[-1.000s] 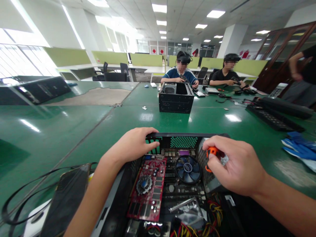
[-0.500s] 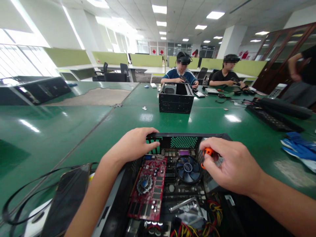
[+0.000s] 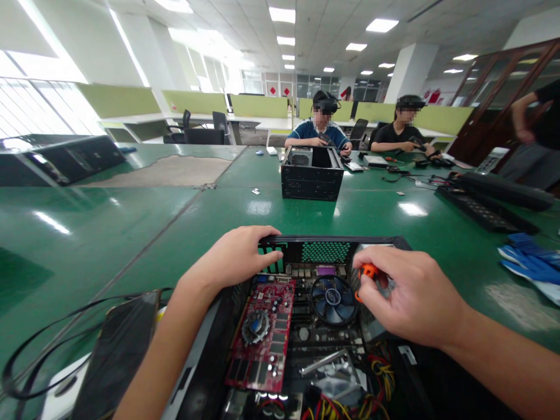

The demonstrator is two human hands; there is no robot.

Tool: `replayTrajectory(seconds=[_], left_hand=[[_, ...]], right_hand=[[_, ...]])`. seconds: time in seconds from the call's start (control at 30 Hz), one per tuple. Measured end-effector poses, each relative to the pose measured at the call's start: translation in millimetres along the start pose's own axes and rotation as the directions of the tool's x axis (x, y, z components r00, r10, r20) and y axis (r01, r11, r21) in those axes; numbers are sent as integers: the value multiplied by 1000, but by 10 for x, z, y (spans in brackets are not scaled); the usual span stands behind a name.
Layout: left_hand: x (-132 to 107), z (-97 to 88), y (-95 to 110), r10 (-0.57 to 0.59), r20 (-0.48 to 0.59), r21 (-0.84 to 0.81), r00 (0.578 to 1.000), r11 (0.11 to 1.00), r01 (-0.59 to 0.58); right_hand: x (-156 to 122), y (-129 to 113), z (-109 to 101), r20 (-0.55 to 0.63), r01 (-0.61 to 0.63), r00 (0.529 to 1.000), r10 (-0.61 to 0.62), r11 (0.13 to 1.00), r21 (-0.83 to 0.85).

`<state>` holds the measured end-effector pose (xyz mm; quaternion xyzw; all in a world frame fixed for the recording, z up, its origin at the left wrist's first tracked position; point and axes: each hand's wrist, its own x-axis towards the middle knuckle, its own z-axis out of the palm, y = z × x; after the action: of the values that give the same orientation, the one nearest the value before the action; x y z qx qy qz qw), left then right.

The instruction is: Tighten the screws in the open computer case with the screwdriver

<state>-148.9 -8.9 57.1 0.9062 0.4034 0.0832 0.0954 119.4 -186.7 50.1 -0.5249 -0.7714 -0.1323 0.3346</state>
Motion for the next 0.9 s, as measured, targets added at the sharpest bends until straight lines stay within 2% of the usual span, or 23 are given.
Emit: replayTrajectory(seconds=[0.9], left_hand=[[-5,-9,7,3,1,1,1000,1000,-3]], right_hand=[[-21,3,1,-7,-13,1000,13,1000,-11]])
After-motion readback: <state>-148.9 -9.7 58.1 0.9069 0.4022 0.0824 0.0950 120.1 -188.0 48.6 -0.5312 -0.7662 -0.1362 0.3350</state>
